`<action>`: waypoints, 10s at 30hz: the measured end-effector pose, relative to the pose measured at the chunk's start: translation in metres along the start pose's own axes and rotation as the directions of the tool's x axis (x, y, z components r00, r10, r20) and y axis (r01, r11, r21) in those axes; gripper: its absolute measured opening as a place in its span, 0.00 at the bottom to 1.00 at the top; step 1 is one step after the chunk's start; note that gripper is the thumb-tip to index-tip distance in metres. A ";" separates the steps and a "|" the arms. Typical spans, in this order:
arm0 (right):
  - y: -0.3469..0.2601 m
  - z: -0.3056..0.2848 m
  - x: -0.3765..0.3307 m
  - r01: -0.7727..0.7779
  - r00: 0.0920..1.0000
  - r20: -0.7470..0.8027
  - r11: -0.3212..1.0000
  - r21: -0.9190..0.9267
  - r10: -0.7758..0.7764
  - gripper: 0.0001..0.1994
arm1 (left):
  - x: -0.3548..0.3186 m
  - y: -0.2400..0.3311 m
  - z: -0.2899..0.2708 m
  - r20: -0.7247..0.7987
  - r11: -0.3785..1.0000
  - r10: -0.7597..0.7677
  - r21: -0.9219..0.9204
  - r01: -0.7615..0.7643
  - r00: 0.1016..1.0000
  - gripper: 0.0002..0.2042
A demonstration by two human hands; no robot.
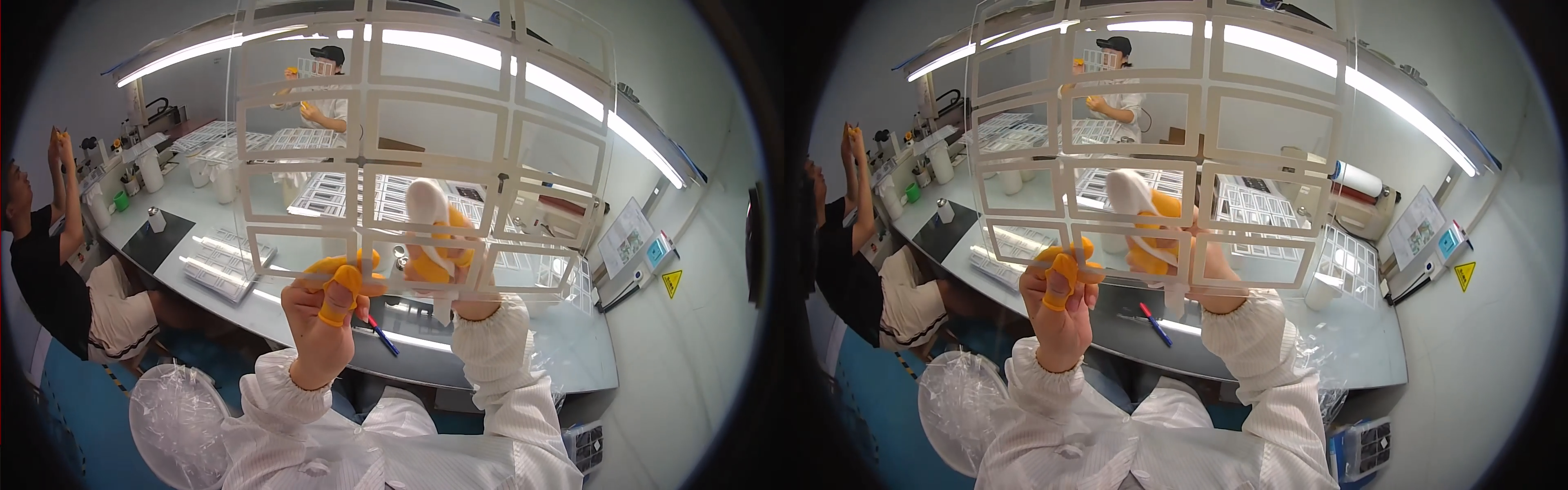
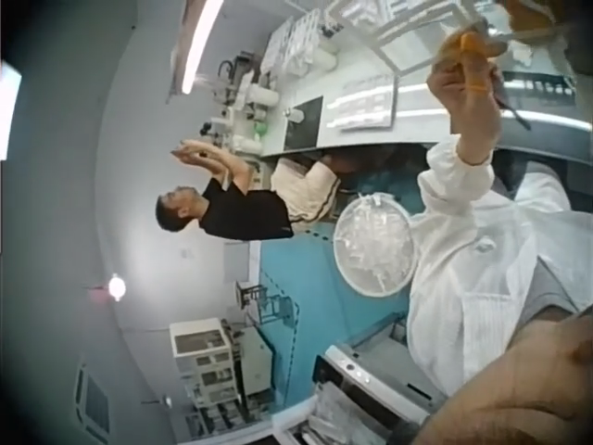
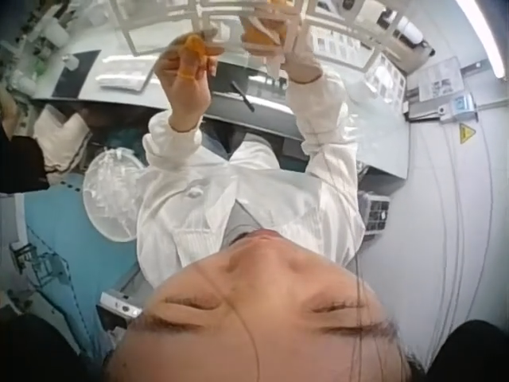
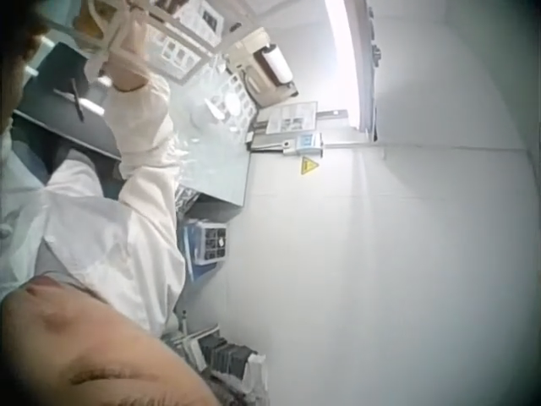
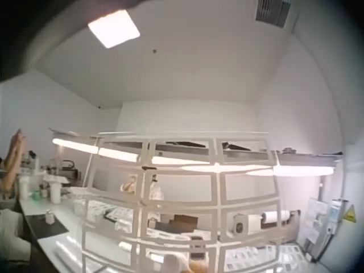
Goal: The person is assembling and inspecting plastic frame components at a cleanroom workbench.
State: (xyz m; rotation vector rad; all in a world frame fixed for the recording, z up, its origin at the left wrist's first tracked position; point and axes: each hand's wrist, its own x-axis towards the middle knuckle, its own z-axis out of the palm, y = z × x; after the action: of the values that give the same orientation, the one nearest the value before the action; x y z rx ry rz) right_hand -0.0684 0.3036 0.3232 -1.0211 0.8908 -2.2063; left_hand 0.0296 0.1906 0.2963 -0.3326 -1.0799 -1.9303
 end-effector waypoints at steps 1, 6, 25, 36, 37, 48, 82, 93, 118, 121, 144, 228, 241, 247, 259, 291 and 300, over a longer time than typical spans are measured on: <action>0.001 -0.003 0.001 0.001 1.000 0.000 1.000 0.001 -0.001 0.20 | 0.000 -0.001 -0.002 0.001 1.000 0.000 0.001 0.000 1.000 0.14; -0.006 -0.015 0.001 -0.042 0.992 0.115 0.992 -0.119 0.056 0.15 | 0.007 -0.014 -0.004 0.115 0.998 0.027 -0.063 -0.020 0.993 0.13; -0.027 -0.050 0.008 0.109 0.948 0.266 0.964 0.241 -0.174 0.26 | 0.018 -0.039 -0.049 0.014 0.984 -0.069 -0.164 0.070 0.998 0.15; -0.053 -0.030 -0.005 0.154 0.986 0.084 0.985 -0.082 -0.147 0.27 | 0.026 -0.043 -0.051 0.130 0.974 -0.098 -0.189 0.122 0.987 0.11; -0.050 -0.035 -0.003 0.184 0.975 0.130 0.982 -0.033 -0.178 0.25 | 0.025 -0.044 -0.051 0.026 0.978 -0.108 -0.178 0.111 0.994 0.13; -0.032 -0.037 0.013 0.355 0.881 0.270 0.920 0.167 -0.389 0.21 | 0.033 -0.040 -0.067 0.001 0.989 -0.060 -0.137 0.059 0.998 0.15; -0.084 0.025 -0.015 -0.073 0.723 0.394 -0.630 -0.773 -0.568 0.10 | 0.028 -0.035 -0.067 -0.126 0.986 0.136 -0.084 -0.147 0.983 0.13; -0.080 -0.005 -0.034 0.221 0.736 0.075 0.135 -0.966 -0.673 0.18 | 0.021 -0.038 -0.089 -0.121 0.991 0.075 -0.101 -0.088 0.990 0.16; -0.086 -0.035 -0.043 0.300 0.953 0.056 0.915 -0.268 -0.296 0.26 | -0.003 -0.042 -0.071 0.028 0.988 -0.060 -0.143 0.063 0.998 0.16; -0.085 -0.041 -0.027 0.231 0.926 0.339 0.959 -0.165 -0.165 0.31 | -0.004 -0.040 -0.073 0.086 0.982 -0.086 -0.159 0.098 0.993 0.15; -0.069 -0.007 -0.022 0.397 0.900 0.261 0.903 -0.164 -0.348 0.21 | 0.001 -0.041 -0.074 0.124 0.986 -0.094 -0.129 0.110 0.988 0.14; 0.042 -0.165 -0.213 0.039 0.560 -0.739 0.903 -0.428 -0.374 0.14 | 0.133 -0.063 0.009 0.329 0.973 0.203 -0.175 -0.151 0.922 0.15; 0.065 -0.163 -0.180 -0.045 0.496 -0.817 0.930 -0.364 -0.296 0.09 | 0.105 -0.065 -0.014 0.426 0.989 0.143 -0.096 -0.113 0.893 0.18; 0.075 -0.154 -0.167 -0.029 0.560 -0.776 0.929 -0.369 -0.290 0.08 | 0.102 -0.066 -0.014 0.358 0.983 0.180 -0.085 -0.160 0.916 0.19; 0.089 -0.169 -0.176 -0.037 0.546 -0.807 0.956 -0.290 -0.223 0.08 | 0.096 -0.060 -0.013 0.469 0.999 0.045 0.002 -0.052 0.882 0.23; 0.174 -0.242 -0.216 -0.462 0.624 -0.639 0.446 -0.766 -0.450 0.16 | 0.101 -0.214 -0.099 -0.337 0.835 -0.518 0.003 0.551 0.786 0.04; 0.168 -0.240 -0.218 -0.478 0.624 -0.646 0.439 -0.761 -0.440 0.15 | 0.112 -0.218 -0.105 -0.358 0.818 -0.488 0.132 0.560 0.796 0.05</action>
State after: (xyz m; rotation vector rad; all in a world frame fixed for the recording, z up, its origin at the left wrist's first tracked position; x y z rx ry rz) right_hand -0.1057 0.4300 -0.0174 -0.2104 2.7501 -2.0089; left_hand -0.1907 0.0969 0.1786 0.4479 -1.2555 -2.2062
